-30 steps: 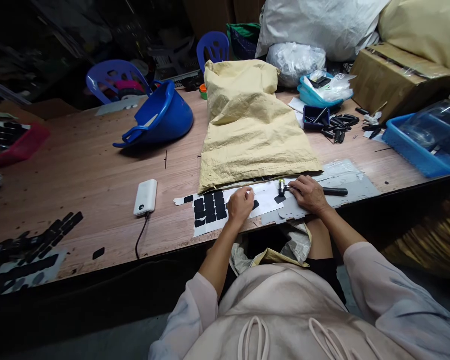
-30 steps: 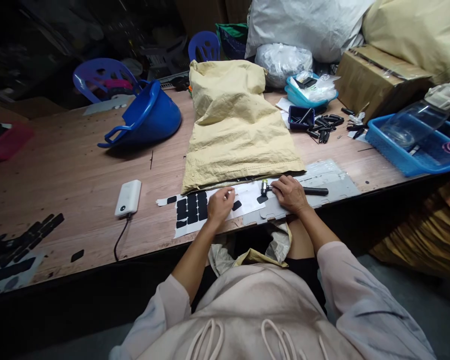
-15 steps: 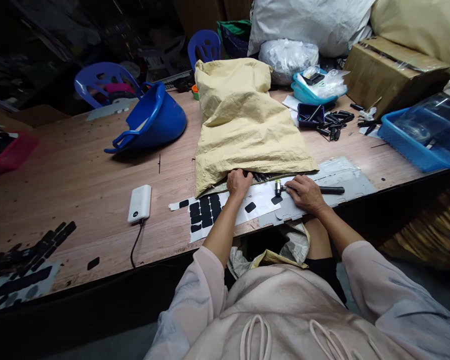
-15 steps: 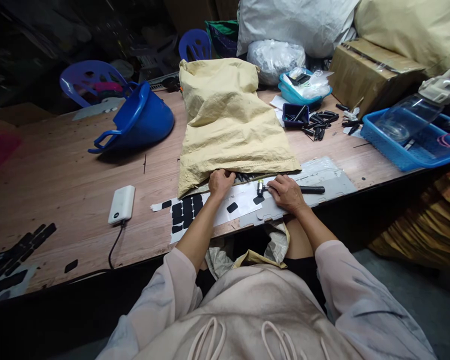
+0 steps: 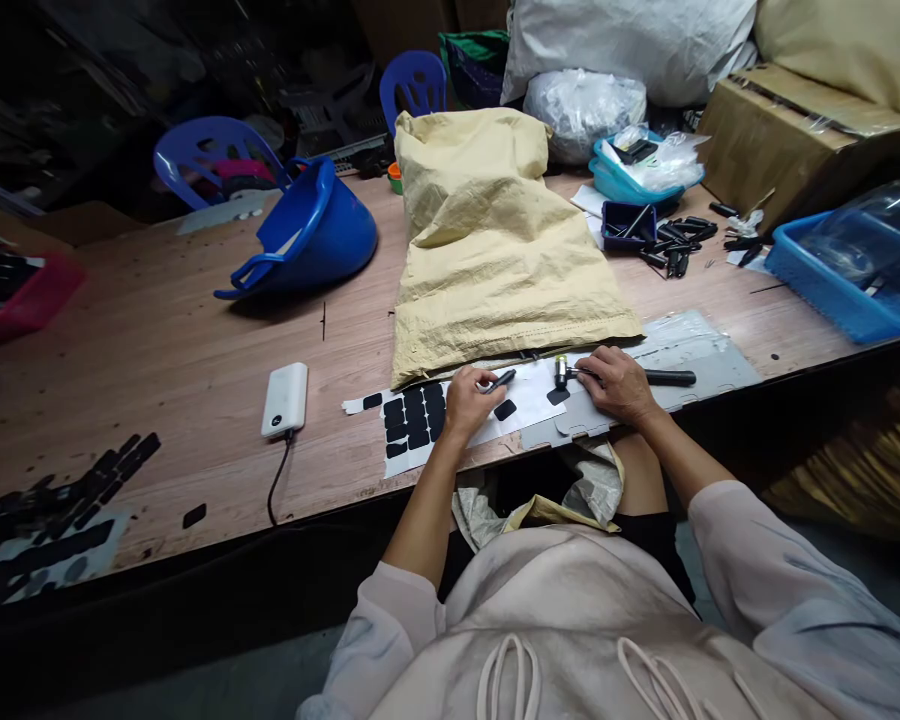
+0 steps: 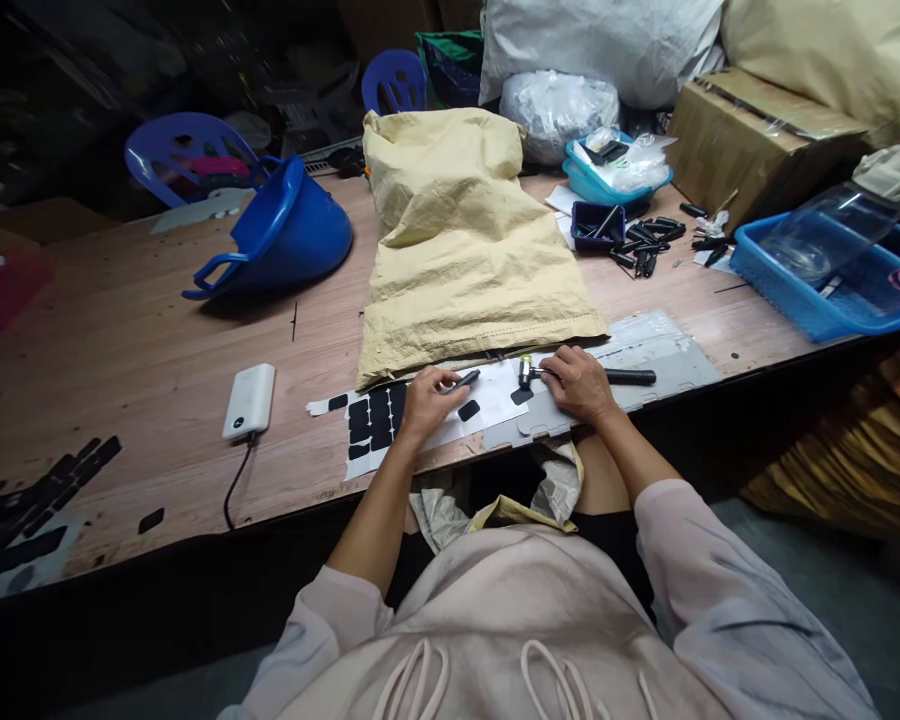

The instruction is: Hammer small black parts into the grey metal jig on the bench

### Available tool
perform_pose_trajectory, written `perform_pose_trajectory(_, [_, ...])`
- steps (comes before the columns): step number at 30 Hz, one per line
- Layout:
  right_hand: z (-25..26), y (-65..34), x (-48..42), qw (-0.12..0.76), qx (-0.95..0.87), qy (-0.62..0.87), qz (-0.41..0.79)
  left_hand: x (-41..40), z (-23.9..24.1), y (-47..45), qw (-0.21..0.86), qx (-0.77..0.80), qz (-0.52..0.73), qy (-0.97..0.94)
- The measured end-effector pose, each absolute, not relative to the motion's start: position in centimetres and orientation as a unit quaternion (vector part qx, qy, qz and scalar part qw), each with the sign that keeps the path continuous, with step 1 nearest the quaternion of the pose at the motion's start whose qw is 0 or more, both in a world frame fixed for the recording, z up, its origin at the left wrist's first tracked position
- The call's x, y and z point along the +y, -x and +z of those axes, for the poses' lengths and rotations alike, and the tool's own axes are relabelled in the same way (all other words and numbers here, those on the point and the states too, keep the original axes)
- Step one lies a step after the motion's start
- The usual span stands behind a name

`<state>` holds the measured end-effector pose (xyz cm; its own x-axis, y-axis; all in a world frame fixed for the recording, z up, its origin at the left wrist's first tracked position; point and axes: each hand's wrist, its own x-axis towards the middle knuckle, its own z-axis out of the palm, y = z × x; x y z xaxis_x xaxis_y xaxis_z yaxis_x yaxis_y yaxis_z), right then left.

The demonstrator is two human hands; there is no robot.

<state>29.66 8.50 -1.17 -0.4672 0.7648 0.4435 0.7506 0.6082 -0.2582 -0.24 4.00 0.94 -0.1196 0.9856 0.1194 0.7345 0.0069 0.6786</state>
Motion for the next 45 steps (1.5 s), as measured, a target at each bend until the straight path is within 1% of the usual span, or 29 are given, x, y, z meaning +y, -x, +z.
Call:
perform_pose_trajectory(4, [-1.2, -29.7, 8.5, 0.268, -0.856, 0.443, 0.01, 1.9, -0.5, -0.8, 0.227, 0.628, 0.312, -0.675])
perform_pose_trajectory(13, [-1.4, -30.1, 8.6, 0.264, -0.86, 0.437, 0.01, 1.9, -0.6, -1.5, 0.227, 0.64, 0.291, -0.674])
perform_pose_trajectory(19, [-0.1, -29.9, 8.4, 0.259, -0.874, 0.411, 0.02, 2.0, -0.6, -1.6, 0.253, 0.638, 0.294, -0.665])
perform_pose_trajectory(25, [1.7, -26.4, 6.1, 0.319, -0.857, 0.396, 0.077, 2.0, -0.8, -1.7, 0.254, 0.641, 0.305, -0.658])
perform_pose_trajectory(30, [1.9, -24.1, 4.4, 0.299, -0.869, 0.375, 0.123, 2.2, -1.1, -1.7, 0.253, 0.645, 0.305, -0.654])
perform_pose_trajectory(34, [1.4, -23.6, 3.7, 0.302, -0.869, 0.375, 0.112, 2.3, -1.3, -1.7, 0.245, 0.643, 0.301, -0.66])
perform_pose_trajectory(38, [1.3, -23.7, 3.8, 0.266, -0.882, 0.375, 0.101, 2.3, -1.4, -1.7, 0.243, 0.641, 0.306, -0.661])
perform_pose_trajectory(43, [1.7, -24.3, 4.1, 0.308, -0.854, 0.408, 0.099, 2.3, -1.6, -1.8, 0.248, 0.636, 0.32, -0.657])
perform_pose_trajectory(45, [1.6, -24.5, 3.9, 0.307, -0.854, 0.409, 0.095, 2.3, -1.5, -1.8, 0.245, 0.637, 0.323, -0.656])
